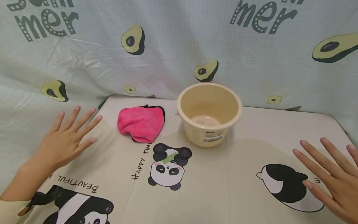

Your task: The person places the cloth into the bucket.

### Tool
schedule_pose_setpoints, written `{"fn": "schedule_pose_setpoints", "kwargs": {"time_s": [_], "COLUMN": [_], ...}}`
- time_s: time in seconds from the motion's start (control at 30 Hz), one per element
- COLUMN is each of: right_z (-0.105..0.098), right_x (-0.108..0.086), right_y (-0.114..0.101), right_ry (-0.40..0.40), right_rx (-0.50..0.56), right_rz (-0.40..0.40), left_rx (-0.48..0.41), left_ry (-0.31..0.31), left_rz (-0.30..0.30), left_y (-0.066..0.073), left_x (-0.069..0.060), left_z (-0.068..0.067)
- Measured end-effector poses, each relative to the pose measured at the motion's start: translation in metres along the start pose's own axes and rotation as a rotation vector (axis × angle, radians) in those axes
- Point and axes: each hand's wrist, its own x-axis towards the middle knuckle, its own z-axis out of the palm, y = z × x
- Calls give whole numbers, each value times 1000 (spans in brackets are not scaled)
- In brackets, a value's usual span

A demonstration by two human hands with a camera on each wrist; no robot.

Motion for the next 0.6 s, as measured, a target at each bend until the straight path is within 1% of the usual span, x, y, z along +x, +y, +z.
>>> {"fn": "schedule_pose_setpoints", "kwargs": {"time_s": [0.1, 0.2, 0.37, 0.6], "right_z": [-2, -4, -6, -4], "right_x": [3, 5, 4, 3], "right_y": [-3, -2, -1, -8], "right_ry": [23, 45, 9, -16], "right_rx": [-1, -21, -28, 10], "right_rz": [-31, -61, -35, 0], "left_rx": [9, 13, 16, 14], "left_ry": [-8, -22, -22, -42], "left_rz": [8, 2, -5, 2], "left_y": [0, 1, 4, 5], "left_x": [0, 1, 3, 7], "left_z": [-3, -3, -2, 0]}}
